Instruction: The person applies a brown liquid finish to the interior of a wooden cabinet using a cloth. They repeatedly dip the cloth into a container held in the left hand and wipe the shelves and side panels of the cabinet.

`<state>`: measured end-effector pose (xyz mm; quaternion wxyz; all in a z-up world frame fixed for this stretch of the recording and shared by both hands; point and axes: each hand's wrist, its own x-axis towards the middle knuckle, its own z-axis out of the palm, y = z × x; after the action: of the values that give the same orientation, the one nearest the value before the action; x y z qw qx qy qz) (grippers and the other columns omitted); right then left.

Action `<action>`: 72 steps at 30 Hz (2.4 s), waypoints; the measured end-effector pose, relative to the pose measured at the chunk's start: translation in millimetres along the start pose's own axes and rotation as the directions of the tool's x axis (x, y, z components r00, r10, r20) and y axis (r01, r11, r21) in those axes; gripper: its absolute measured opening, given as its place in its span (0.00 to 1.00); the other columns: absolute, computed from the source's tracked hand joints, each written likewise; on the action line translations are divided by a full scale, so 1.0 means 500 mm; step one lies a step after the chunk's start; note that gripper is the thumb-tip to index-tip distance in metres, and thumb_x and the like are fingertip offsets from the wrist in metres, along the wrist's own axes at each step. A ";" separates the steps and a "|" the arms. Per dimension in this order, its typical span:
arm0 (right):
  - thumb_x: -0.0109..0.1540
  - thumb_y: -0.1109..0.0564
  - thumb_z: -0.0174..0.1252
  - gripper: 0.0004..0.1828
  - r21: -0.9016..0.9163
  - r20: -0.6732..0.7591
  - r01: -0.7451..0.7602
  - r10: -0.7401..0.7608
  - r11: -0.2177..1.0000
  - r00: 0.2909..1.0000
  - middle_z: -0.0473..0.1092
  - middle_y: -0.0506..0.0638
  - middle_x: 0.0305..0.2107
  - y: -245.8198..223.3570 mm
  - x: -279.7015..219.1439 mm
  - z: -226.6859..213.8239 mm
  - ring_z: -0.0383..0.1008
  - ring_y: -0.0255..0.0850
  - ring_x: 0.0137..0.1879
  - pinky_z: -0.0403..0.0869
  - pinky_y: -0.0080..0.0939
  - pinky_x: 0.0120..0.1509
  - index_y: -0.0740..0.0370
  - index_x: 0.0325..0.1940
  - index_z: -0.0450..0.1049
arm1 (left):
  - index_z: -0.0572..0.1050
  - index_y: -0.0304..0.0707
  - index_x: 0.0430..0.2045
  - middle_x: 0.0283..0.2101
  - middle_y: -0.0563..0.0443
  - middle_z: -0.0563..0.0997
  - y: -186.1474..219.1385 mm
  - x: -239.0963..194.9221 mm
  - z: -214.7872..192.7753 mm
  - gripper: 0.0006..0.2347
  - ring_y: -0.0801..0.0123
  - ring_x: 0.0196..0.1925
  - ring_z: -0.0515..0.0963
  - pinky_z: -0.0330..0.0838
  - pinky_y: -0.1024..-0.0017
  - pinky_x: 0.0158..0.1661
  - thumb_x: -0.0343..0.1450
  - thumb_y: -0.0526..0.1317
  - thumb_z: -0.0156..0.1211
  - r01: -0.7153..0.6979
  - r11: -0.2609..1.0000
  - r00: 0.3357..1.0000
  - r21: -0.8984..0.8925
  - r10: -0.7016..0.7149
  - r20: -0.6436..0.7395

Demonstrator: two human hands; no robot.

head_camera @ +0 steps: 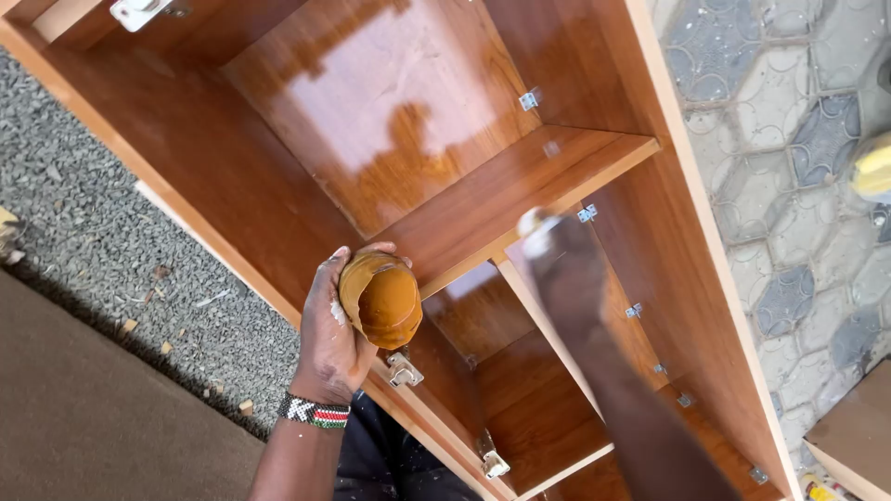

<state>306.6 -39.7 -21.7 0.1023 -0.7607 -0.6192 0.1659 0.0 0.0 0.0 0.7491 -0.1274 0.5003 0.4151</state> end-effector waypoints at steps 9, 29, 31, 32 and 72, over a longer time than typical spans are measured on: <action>0.66 0.49 0.72 0.19 -0.185 0.101 0.195 -0.179 0.963 0.979 0.83 0.49 0.48 -0.120 -0.136 0.145 0.89 0.49 0.59 0.88 0.47 0.56 0.52 0.61 0.89 | 0.86 0.21 0.53 0.47 0.26 0.91 -0.028 0.007 0.089 0.19 0.45 0.51 0.93 0.89 0.44 0.63 0.82 0.45 0.57 0.000 1.000 1.000 -0.007 0.000 0.003; 0.70 0.49 0.67 0.14 -0.476 -0.151 -0.295 0.253 0.829 0.956 0.82 0.57 0.35 0.245 0.122 -0.144 0.90 0.65 0.44 0.86 0.66 0.41 0.52 0.55 0.92 | 0.88 0.23 0.52 0.47 0.27 0.93 -0.100 0.003 0.173 0.18 0.46 0.52 0.94 0.89 0.41 0.63 0.83 0.43 0.58 0.095 0.991 0.994 0.094 -0.099 0.046; 0.74 0.51 0.69 0.14 -0.451 -0.240 -0.180 0.076 0.874 0.968 0.80 0.55 0.39 0.248 0.111 -0.159 0.88 0.64 0.44 0.85 0.66 0.43 0.51 0.62 0.91 | 0.87 0.21 0.53 0.48 0.25 0.93 -0.093 0.007 0.169 0.19 0.45 0.53 0.94 0.89 0.40 0.63 0.83 0.44 0.57 0.109 0.987 0.992 0.116 -0.116 0.050; 0.75 0.50 0.72 0.15 -0.467 -0.226 -0.071 -0.042 0.882 0.973 0.81 0.56 0.40 0.243 0.132 -0.171 0.88 0.64 0.46 0.84 0.65 0.44 0.51 0.65 0.92 | 0.88 0.22 0.52 0.47 0.28 0.93 -0.095 0.015 0.164 0.19 0.48 0.52 0.94 0.90 0.42 0.63 0.84 0.44 0.56 0.091 0.991 0.994 0.095 -0.097 0.058; 0.67 0.55 0.69 0.17 -0.030 0.163 -0.009 0.014 1.000 0.986 0.79 0.48 0.50 -0.169 -0.081 -0.219 0.76 0.53 0.59 0.78 0.58 0.59 0.52 0.60 0.90 | 0.89 0.30 0.52 0.50 0.41 0.93 -0.188 0.014 0.174 0.22 0.61 0.50 0.90 0.84 0.67 0.55 0.88 0.49 0.49 0.126 0.985 0.970 0.114 -0.146 0.193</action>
<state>264.4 -55.7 115.0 0.0392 -0.7493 -0.6235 0.2195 127.3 -2.3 13.3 0.8280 -0.0806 0.4326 0.3477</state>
